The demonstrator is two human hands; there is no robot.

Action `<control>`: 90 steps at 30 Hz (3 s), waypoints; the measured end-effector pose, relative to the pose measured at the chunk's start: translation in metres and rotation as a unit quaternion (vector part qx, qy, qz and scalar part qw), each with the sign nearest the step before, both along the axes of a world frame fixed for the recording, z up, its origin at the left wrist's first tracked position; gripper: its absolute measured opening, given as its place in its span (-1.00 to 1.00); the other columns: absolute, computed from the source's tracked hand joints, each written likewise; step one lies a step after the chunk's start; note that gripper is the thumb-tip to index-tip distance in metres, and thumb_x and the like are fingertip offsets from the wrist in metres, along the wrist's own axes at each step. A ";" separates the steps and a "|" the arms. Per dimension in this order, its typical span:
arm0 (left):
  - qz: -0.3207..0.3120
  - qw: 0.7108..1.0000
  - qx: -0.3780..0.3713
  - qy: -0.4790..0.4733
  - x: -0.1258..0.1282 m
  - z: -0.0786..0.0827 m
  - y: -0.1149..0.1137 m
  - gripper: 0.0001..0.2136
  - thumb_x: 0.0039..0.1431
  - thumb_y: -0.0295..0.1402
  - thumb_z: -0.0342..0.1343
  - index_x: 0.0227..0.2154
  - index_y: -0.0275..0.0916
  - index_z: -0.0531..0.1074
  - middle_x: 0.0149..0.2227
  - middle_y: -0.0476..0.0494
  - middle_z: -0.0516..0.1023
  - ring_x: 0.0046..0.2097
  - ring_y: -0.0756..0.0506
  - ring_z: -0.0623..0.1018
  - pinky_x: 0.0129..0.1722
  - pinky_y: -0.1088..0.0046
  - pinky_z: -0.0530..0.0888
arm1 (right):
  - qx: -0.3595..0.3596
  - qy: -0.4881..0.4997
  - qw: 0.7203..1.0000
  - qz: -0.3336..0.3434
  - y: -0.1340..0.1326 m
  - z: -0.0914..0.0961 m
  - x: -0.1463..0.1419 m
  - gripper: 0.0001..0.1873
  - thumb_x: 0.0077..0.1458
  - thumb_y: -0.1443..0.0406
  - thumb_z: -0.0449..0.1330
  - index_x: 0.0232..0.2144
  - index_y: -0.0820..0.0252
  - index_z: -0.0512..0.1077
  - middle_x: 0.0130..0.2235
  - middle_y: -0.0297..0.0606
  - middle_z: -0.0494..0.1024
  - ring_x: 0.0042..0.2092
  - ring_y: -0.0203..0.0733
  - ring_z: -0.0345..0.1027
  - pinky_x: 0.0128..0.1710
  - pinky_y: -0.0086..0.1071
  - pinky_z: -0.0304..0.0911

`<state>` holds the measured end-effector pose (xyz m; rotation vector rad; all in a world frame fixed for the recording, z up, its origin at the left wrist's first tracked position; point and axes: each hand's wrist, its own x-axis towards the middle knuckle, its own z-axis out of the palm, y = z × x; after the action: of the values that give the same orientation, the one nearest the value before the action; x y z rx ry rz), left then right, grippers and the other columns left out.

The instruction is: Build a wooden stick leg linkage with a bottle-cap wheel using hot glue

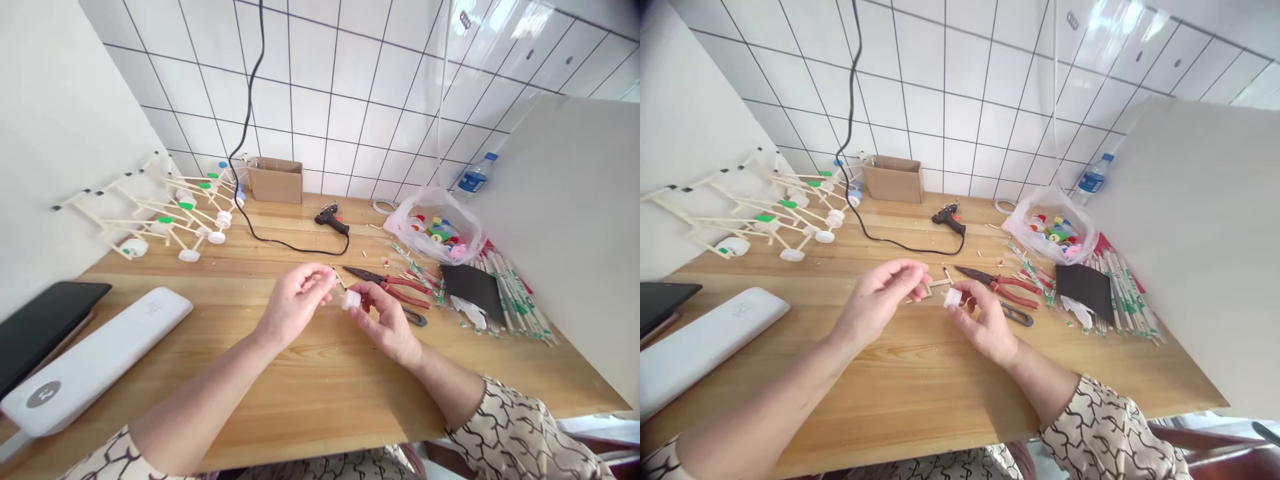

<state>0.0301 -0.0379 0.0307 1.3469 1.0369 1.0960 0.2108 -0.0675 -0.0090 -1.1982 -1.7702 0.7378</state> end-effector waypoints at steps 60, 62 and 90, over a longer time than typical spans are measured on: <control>-0.163 0.975 -0.141 -0.049 0.002 -0.030 0.002 -0.68 0.05 -0.24 0.15 -0.15 -0.29 0.42 -0.25 -0.17 0.57 -0.20 -0.13 0.54 -0.23 0.34 0.47 | 0.061 -0.073 0.995 -0.014 -0.002 -0.007 -0.011 -0.68 0.14 0.20 0.17 -0.07 0.17 0.32 -0.26 -0.18 0.48 -0.32 -0.20 0.32 -0.40 -0.36 0.28; -0.174 0.975 -0.136 -0.033 0.001 -0.031 0.002 -0.71 0.08 -0.22 0.12 -0.18 -0.28 0.43 -0.29 -0.14 0.57 -0.25 -0.10 0.54 -0.27 0.37 0.47 | 0.071 -0.077 0.994 -0.008 -0.001 -0.007 -0.011 -0.74 0.15 0.23 0.16 -0.10 0.16 0.35 -0.26 -0.18 0.49 -0.32 -0.20 0.33 -0.41 -0.37 0.28; 0.039 0.898 0.118 0.422 -0.034 -0.048 0.043 -0.90 0.08 -0.39 0.01 -0.42 -0.19 0.43 -0.32 -0.10 0.52 -0.33 -0.09 0.51 -0.36 0.43 0.39 | 0.038 -0.191 0.979 0.058 -0.002 -0.010 -0.004 -0.76 0.14 0.31 0.11 -0.11 0.18 0.35 -0.23 -0.10 0.47 -0.26 -0.10 0.37 -0.27 -0.24 0.35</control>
<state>-0.0038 0.0056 -0.0171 2.0779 1.6183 0.6844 0.2067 -0.0698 -0.0188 -1.2555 -2.1784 0.5221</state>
